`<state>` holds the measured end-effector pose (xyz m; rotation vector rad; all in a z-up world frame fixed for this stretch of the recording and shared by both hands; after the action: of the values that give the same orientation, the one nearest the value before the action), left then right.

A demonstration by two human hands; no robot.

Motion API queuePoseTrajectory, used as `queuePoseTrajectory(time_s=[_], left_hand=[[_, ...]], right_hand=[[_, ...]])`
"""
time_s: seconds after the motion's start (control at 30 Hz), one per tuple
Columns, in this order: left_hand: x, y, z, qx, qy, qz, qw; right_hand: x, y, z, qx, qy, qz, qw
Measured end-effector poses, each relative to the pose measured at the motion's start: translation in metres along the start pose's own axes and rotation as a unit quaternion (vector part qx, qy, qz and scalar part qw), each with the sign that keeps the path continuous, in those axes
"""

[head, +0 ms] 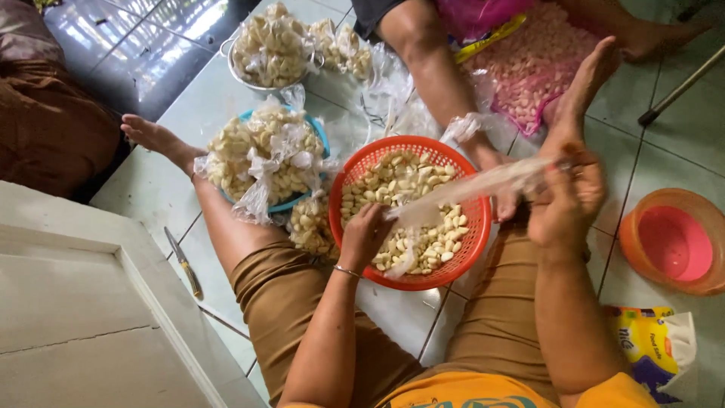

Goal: Packaging peeled garlic cloves into small plastic bags while sitting on the floor.

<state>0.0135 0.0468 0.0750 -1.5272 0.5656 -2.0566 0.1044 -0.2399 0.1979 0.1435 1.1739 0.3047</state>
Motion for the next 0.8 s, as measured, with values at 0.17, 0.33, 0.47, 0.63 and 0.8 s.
queuePoseTrajectory(time_s=[0.17,0.33,0.47,0.63,0.8], left_hand=[[-0.031,-0.004,0.001,0.123,-0.098,-0.084,0.984],[-0.057,0.014,-0.007,0.179,-0.173,-0.204,0.947],[-0.066,0.028,-0.007,0.223,-0.149,-0.29,0.919],[-0.068,0.033,-0.004,0.258,-0.128,-0.332,0.898],[-0.052,0.015,-0.003,0.256,-0.069,-0.318,0.91]], right_hand=[[0.005,-0.015,0.009,0.055,-0.038,0.05,0.996],[0.044,0.01,0.0,0.057,-0.007,0.047,0.997],[0.111,-0.004,0.001,0.111,-0.032,-0.236,0.965],[0.186,-0.037,-0.025,-0.014,-0.195,-0.556,0.808],[0.155,0.051,-0.089,-0.402,0.276,-0.548,0.68]])
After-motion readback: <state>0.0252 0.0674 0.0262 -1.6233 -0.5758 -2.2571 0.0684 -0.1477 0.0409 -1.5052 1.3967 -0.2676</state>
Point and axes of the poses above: each hand's wrist, its own z-axis towards the middle knuckle, its own y-axis out of the palm, x = y × z, the point moved 2 cm from there along z, towards the middle knuckle, and after that the axes turned 11 degrees about -x, right-handed, at the moved point
